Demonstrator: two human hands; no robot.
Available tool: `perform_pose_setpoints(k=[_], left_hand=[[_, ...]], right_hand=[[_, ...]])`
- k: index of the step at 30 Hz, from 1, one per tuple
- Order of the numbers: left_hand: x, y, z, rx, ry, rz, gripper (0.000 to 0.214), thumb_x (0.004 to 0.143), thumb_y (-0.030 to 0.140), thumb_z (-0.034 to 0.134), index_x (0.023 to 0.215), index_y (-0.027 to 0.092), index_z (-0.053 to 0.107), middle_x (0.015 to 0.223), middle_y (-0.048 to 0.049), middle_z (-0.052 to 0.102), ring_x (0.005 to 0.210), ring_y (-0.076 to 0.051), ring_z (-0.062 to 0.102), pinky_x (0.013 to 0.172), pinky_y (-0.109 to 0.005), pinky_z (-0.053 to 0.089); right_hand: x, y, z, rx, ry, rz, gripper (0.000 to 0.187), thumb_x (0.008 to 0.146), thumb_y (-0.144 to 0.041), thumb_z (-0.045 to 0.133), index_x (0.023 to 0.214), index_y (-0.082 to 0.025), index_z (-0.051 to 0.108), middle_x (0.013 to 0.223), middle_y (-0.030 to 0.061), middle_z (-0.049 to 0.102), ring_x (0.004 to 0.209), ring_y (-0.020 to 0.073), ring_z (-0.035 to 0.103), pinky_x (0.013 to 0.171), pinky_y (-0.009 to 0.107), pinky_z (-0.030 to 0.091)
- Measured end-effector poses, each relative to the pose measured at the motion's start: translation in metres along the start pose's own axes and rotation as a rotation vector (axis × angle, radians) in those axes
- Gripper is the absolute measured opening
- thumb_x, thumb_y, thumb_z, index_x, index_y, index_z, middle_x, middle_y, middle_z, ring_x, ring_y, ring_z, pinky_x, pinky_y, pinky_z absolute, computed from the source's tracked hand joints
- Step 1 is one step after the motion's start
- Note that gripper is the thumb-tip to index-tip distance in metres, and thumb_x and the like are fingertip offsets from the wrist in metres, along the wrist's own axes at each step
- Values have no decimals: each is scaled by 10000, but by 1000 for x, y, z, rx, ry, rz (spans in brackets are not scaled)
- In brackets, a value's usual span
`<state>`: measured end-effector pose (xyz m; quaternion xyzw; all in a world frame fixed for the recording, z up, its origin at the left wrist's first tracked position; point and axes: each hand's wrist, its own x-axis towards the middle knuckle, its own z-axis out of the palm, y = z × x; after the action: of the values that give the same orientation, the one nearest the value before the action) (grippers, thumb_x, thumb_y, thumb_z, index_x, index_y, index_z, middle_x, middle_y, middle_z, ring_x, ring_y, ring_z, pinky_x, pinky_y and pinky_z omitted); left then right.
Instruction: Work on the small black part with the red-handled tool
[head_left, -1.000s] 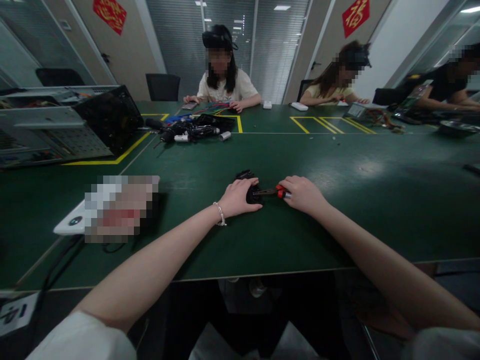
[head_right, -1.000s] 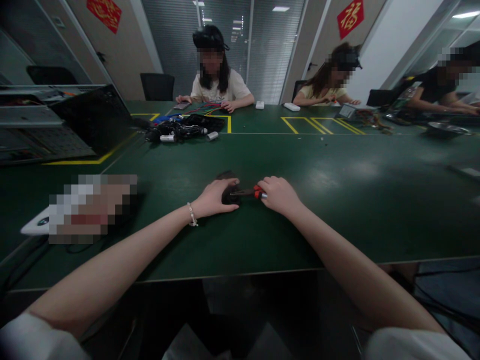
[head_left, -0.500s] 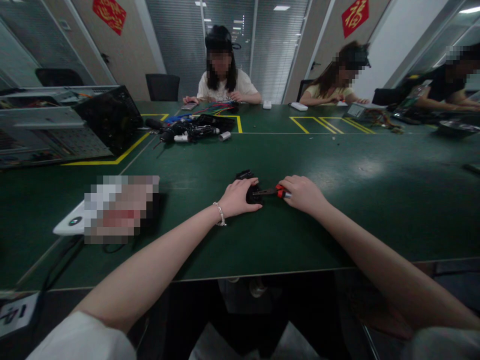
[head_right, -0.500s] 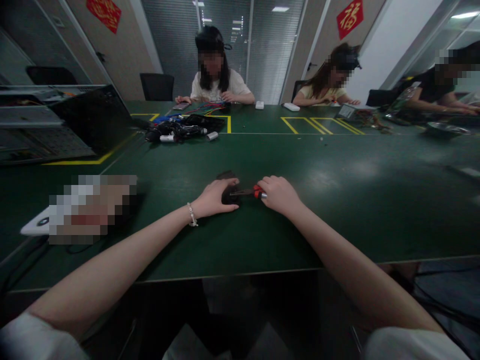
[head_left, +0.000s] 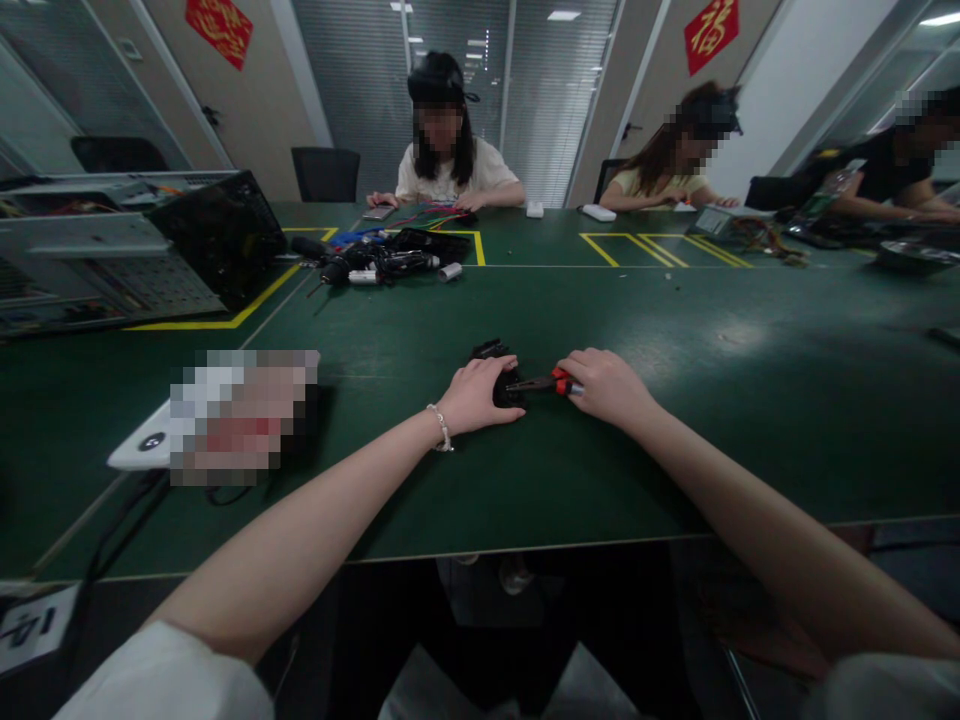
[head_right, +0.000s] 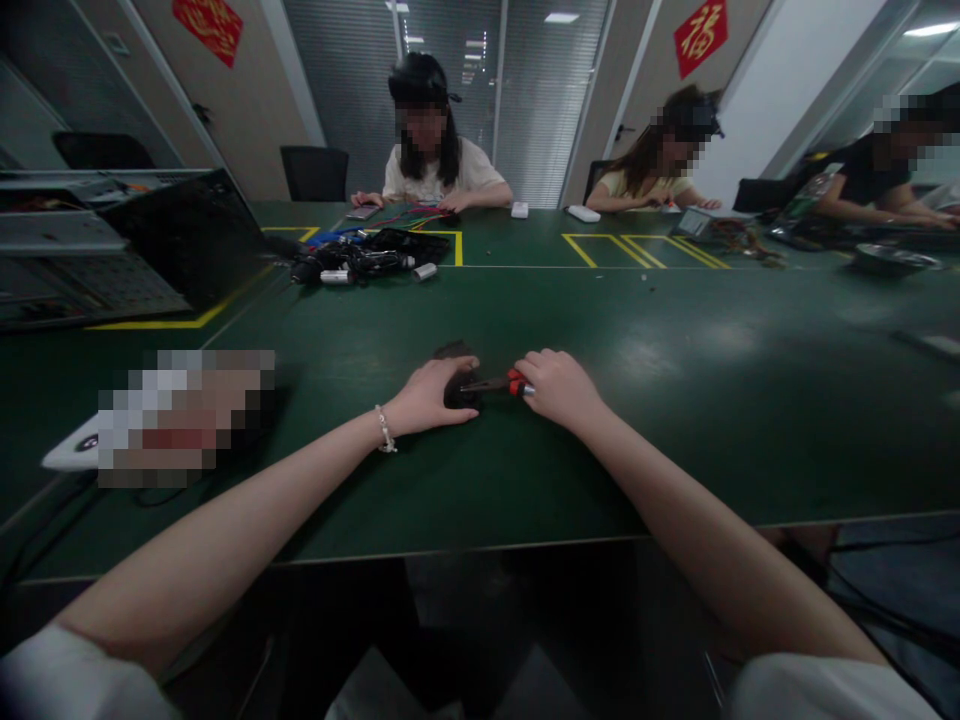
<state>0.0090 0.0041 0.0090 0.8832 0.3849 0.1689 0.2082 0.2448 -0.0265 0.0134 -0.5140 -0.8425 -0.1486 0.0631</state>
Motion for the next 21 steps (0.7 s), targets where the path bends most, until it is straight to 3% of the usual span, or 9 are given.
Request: perform_pose_setpoints(k=[10,21], left_hand=[[1,-1,1,11,-2,9,742,703,497,655,1337,215,389,1331,-70,507,1235,-307,433,1011,-471,365],[1,-1,1,12,8,5,741,695,475,669,1330,211,393,1327,-75,509,1225,-308,438,1005,-467,368]], right_hand=[[1,-2,0,61,-44,48,278,763,-192,516,1003,-122,637,957,109,652,830,219,567,707,322,405],[1,0,1,-9,-16,10,281,756,-186,517,1002,-122,636,937,106,641,824,230,550,704,332,389]])
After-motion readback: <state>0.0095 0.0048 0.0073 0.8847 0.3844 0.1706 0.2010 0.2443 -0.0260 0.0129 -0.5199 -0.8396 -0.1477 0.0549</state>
